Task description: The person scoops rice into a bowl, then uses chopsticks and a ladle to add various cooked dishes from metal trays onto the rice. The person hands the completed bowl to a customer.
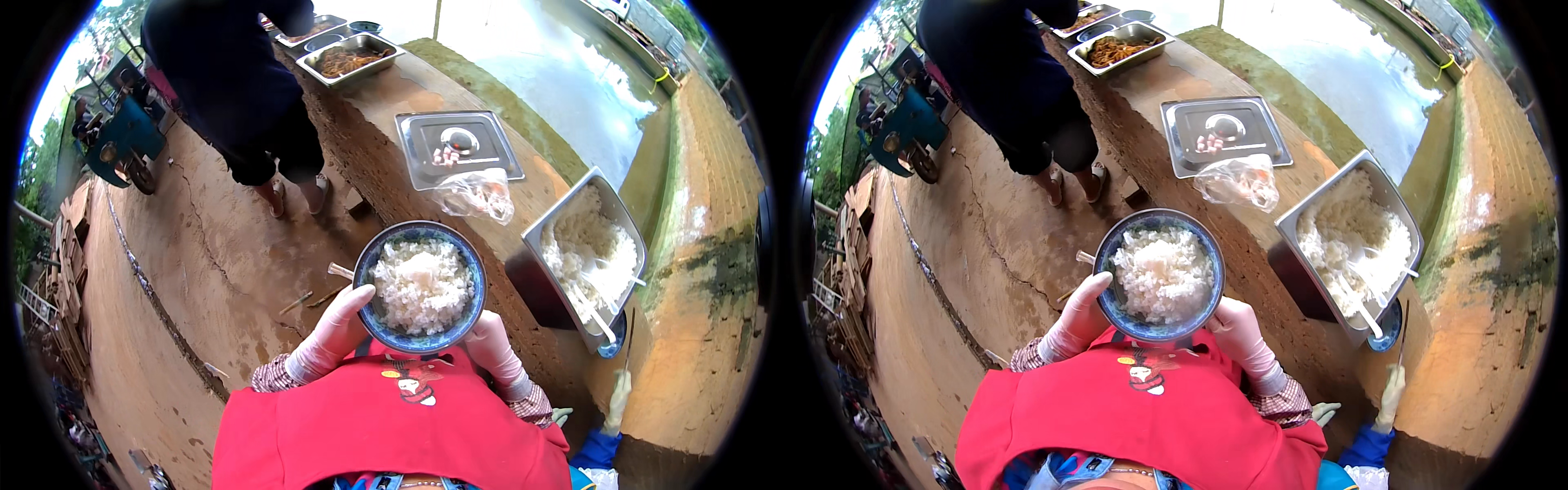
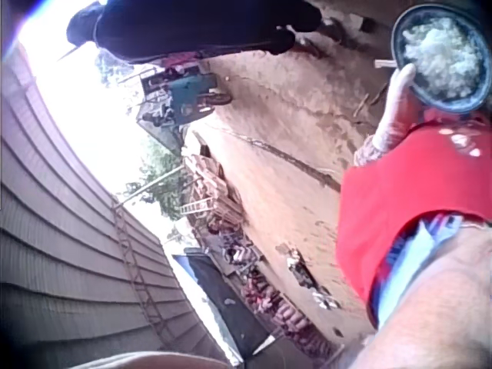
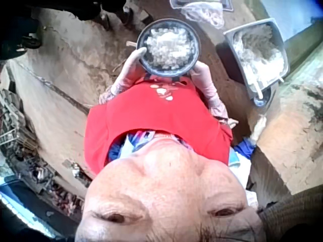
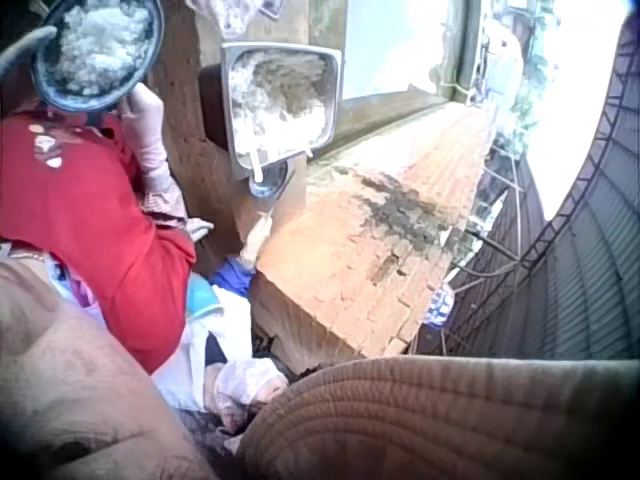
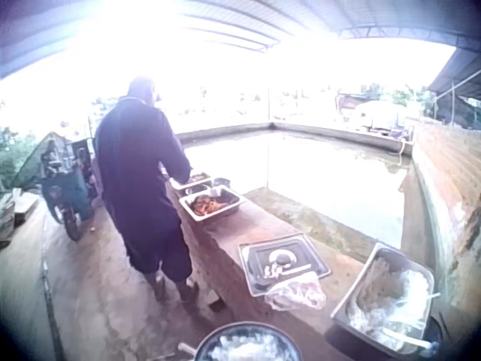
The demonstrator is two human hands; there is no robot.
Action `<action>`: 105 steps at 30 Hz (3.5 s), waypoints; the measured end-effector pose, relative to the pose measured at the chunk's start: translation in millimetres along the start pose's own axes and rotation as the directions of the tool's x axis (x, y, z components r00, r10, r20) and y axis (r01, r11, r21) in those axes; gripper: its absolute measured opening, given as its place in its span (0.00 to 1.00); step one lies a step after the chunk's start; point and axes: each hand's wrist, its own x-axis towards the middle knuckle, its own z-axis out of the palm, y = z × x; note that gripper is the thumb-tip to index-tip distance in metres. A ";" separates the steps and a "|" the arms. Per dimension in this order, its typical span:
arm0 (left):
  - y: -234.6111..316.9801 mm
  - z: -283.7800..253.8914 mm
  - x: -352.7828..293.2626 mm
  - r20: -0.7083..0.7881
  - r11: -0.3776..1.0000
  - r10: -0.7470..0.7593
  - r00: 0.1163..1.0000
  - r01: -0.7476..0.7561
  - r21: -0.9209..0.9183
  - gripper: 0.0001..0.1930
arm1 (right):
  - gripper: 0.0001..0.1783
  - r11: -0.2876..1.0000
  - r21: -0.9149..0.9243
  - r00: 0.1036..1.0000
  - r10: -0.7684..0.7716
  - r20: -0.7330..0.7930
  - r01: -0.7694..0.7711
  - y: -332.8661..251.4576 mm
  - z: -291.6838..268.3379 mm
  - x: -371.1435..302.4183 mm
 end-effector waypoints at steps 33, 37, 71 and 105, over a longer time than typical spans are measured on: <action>238.0 -238.3 -179.0 -0.510 0.891 0.402 0.760 -0.453 0.028 0.29 | 0.13 0.828 0.284 0.743 0.216 0.633 -0.483 -99.6 248.1 232.5; 247.6 -263.8 -195.6 -0.541 0.825 0.501 0.676 -0.561 0.063 0.29 | 0.13 0.819 0.303 0.813 0.300 0.498 -0.488 -48.5 222.1 251.1; 214.6 -130.9 180.2 -0.076 0.888 -0.436 0.897 0.442 0.129 0.37 | 0.04 0.597 0.775 0.822 0.323 -0.470 0.208 6.0 130.4 255.6; 143.2 -103.3 352.3 0.153 0.663 -0.725 0.672 0.620 0.419 0.23 | 0.09 0.726 -0.118 0.303 0.130 -0.944 -0.677 39.5 -0.3 236.6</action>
